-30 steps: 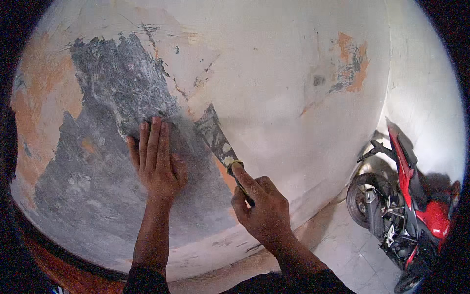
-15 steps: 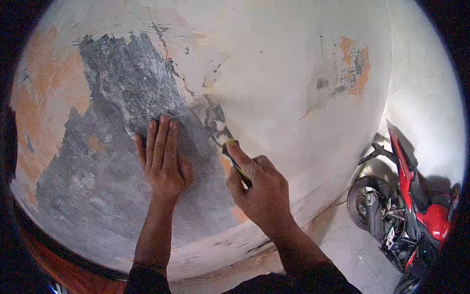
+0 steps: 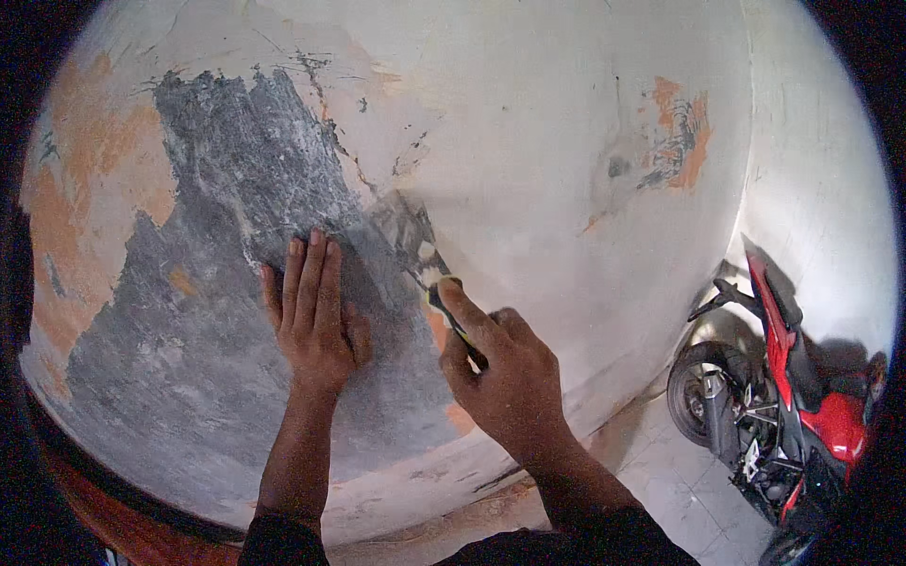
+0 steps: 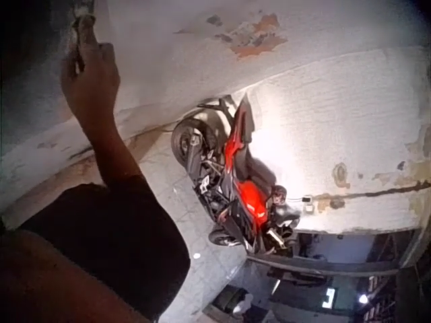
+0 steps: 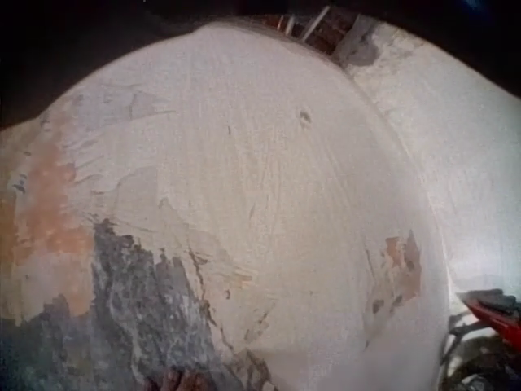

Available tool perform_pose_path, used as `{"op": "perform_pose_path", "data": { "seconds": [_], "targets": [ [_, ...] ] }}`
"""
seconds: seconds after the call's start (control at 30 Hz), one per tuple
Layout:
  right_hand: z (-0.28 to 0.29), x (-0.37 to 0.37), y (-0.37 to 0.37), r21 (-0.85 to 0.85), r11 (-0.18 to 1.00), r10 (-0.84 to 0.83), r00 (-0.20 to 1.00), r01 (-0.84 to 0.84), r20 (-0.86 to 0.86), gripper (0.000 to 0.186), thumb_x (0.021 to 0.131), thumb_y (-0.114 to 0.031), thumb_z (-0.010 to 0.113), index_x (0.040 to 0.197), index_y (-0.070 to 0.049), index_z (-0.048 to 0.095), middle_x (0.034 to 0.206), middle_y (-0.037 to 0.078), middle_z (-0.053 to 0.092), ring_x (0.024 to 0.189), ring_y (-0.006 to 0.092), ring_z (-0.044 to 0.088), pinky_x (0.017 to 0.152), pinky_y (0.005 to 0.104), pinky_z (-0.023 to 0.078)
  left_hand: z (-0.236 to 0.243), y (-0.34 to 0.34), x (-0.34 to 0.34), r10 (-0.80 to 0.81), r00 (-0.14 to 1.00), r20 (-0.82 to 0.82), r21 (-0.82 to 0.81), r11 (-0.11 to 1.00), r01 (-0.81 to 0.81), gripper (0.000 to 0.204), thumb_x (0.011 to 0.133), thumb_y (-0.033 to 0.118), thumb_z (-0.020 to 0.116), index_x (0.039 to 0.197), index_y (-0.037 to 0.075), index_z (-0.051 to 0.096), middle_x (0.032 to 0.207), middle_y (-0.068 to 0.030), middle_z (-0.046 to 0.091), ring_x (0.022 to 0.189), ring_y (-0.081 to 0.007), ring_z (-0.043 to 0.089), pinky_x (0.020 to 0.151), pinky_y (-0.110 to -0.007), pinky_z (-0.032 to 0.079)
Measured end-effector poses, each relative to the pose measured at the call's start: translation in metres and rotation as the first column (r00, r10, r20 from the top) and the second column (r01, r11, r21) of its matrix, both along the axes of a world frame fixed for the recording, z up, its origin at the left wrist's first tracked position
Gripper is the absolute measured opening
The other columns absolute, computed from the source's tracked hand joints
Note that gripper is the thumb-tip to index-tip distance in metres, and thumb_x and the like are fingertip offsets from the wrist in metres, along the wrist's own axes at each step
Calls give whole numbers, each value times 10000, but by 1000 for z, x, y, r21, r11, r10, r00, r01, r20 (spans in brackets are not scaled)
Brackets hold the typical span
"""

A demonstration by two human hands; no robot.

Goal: Scraping old paint or plaster from a wall using a putty knife to prepare it for repair or repainting.

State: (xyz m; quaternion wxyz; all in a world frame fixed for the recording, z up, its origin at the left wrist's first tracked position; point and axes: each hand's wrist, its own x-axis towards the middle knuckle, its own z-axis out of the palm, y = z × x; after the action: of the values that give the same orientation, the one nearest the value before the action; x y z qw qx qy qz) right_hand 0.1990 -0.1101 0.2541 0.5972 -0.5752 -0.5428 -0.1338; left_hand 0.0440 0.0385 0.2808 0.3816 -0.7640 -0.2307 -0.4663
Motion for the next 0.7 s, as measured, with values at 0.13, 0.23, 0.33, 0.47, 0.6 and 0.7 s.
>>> {"op": "perform_pose_path", "data": {
  "seconds": [0.13, 0.23, 0.33, 0.47, 0.6, 0.7],
  "targets": [
    [-22, 0, -15, -111, 994, -14, 1000, 12, -18, 487, 804, -2, 649, 1284, -82, 634, 737, 126, 624, 611, 195, 600, 584, 325, 498, -3, -1, 1, -5, 1000, -10, -19, 1000, 5, 507, 939, 193, 347, 1391, 32, 510, 1482, -127, 458, 1423, -304, 359, 1189, -549, 138],
    [-16, 6, -16, -180, 984, -12, 999, 3, -45, 494, 799, 6, 651, 1284, -84, 634, 757, 128, 635, 613, 206, 605, 590, 330, 504, 0, -4, 2, -6, 1000, -11, -32, 999, 6, 508, 943, 198, 334, 1388, 29, 511, 1481, -130, 459, 1426, -304, 354, 1191, -552, 135],
    [-25, 5, -10, -46, 999, 7, 1000, -6, 17, 495, 801, 4, 652, 1289, -78, 629, 755, 128, 632, 607, 194, 598, 589, 327, 503, -1, 1, 0, 6, 1000, 2, 11, 1000, -6, 510, 944, 205, 332, 1389, 28, 508, 1478, -130, 462, 1426, -303, 355, 1192, -552, 133],
    [-24, 9, 5, -27, 1000, -2, 999, 3, 38, 518, 821, -32, 665, 1327, -122, 598, 757, 105, 610, 599, 196, 594, 572, 324, 512, -1, 1, 7, 9, 1000, -4, -21, 1000, -9, 512, 940, 205, 337, 1391, 31, 507, 1478, -127, 462, 1424, -300, 359, 1192, -549, 135],
    [1, 3, 9, -15, 999, 31, 998, -30, 49, 577, 829, -68, 690, 1381, -162, 553, 777, 84, 607, 623, 183, 619, 573, 327, 537, 0, 0, -2, 0, 1000, -8, -16, 1000, 0, 514, 933, 197, 340, 1389, 32, 509, 1483, -121, 459, 1426, -298, 357, 1190, -556, 135],
    [-24, 4, -8, -38, 999, -1, 997, 4, 75, 573, 828, -69, 689, 1380, -146, 554, 760, 84, 605, 622, 176, 623, 575, 324, 540, -2, 1, -1, -12, 1000, -8, -18, 1000, 12, 514, 930, 188, 341, 1391, 34, 507, 1482, -118, 461, 1426, -298, 357, 1188, -558, 143]
  ]
}}
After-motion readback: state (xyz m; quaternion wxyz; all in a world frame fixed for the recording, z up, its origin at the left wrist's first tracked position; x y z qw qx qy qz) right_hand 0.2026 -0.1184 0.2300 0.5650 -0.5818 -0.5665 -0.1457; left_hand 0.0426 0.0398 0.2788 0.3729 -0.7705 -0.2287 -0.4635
